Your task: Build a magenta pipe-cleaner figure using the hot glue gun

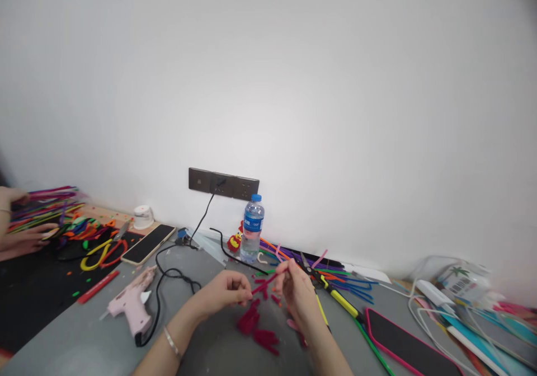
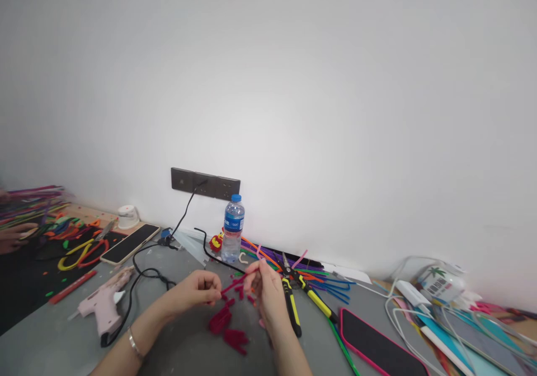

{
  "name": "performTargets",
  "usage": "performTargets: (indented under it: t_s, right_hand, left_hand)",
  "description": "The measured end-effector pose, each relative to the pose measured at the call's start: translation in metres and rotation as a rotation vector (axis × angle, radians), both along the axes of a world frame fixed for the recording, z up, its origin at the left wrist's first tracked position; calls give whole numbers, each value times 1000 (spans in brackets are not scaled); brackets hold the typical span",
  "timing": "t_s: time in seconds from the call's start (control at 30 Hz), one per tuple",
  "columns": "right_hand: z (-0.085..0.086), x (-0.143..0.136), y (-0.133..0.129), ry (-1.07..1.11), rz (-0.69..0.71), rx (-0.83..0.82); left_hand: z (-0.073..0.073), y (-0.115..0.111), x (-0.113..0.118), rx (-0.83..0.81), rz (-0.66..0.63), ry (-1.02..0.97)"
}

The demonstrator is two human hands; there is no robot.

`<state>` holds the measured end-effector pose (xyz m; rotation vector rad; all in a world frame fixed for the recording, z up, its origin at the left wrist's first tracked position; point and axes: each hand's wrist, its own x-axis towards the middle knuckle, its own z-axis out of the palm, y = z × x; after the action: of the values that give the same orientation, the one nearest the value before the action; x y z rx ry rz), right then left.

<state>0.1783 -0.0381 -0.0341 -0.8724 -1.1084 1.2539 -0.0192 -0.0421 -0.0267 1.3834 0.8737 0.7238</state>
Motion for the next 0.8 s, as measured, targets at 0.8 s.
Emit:
performTargets:
  t_s: [0.8]
  right_hand:
    - [-13, 0, -1, -129, 326, -248]
  left_hand:
    - [-6, 4, -5, 62, 38, 38]
